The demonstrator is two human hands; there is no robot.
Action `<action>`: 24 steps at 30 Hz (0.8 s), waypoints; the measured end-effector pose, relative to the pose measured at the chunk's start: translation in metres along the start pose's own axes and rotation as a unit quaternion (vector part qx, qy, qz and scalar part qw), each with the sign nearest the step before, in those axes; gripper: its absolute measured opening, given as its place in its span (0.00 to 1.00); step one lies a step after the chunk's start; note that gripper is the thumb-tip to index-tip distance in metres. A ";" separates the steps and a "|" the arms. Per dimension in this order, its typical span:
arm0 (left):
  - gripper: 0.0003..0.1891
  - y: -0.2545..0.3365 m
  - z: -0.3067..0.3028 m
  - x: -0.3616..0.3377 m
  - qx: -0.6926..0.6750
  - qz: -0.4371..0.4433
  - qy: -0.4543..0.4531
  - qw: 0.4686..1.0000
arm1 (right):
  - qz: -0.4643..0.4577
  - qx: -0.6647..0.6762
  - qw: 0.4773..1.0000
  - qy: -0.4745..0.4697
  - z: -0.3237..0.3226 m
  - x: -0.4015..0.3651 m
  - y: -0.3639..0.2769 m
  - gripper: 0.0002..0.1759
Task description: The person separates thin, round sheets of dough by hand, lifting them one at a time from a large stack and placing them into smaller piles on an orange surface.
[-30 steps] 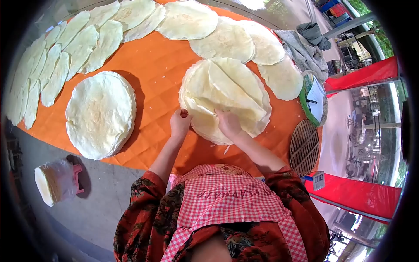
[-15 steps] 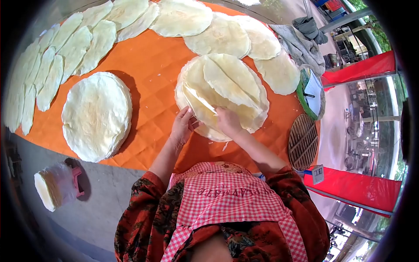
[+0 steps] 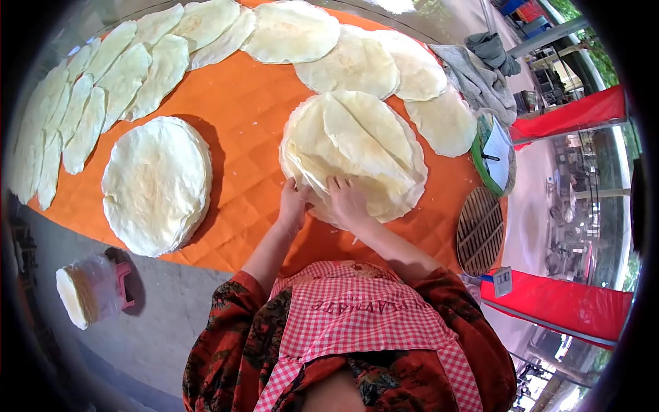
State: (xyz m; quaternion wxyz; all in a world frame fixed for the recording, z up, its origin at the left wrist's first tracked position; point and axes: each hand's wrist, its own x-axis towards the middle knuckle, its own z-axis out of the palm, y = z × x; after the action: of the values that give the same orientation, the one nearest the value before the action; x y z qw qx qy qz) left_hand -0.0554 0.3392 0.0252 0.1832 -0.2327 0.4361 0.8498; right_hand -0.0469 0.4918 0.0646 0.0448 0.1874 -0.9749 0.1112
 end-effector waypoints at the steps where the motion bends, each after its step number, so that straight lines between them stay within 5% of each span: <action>1: 0.20 -0.001 0.001 -0.001 -0.006 0.006 -0.001 1.000 | 0.017 0.049 0.999 -0.015 0.000 -0.001 0.001 0.19; 3: 0.22 -0.002 0.005 -0.003 -0.014 0.019 0.003 1.000 | 0.050 0.143 0.988 -0.044 -0.008 -0.001 0.001 0.22; 7: 0.23 0.002 0.020 -0.007 0.021 0.038 0.034 0.998 | 0.107 0.093 0.988 -0.054 -0.013 0.004 -0.004 0.18; 12: 0.19 -0.018 0.004 0.009 0.116 0.025 0.094 0.989 | 0.201 0.198 0.946 -0.157 -0.009 0.053 0.105 0.08; 16: 0.17 -0.010 0.016 0.000 0.115 0.022 0.138 0.984 | 0.252 0.121 0.958 -0.070 -0.185 0.141 0.196 0.19; 17: 0.16 -0.009 0.020 0.001 0.090 0.029 0.139 0.986 | 0.150 0.043 0.987 -0.041 -0.208 0.156 0.235 0.17; 19: 0.16 -0.012 0.019 0.003 0.071 0.027 0.134 0.988 | 0.111 0.018 0.994 -0.003 -0.268 0.159 0.201 0.16; 24: 0.17 -0.017 0.012 0.007 0.123 0.016 0.133 0.983 | 0.138 -0.024 0.989 0.040 -0.312 0.180 0.271 0.15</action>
State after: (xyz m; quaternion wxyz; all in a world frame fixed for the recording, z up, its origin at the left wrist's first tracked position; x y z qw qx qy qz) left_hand -0.0557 0.3591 0.0164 0.1373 -0.3123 0.5611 0.7541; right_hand -0.3007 0.7461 0.3365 0.0720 0.0453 -0.9913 0.1007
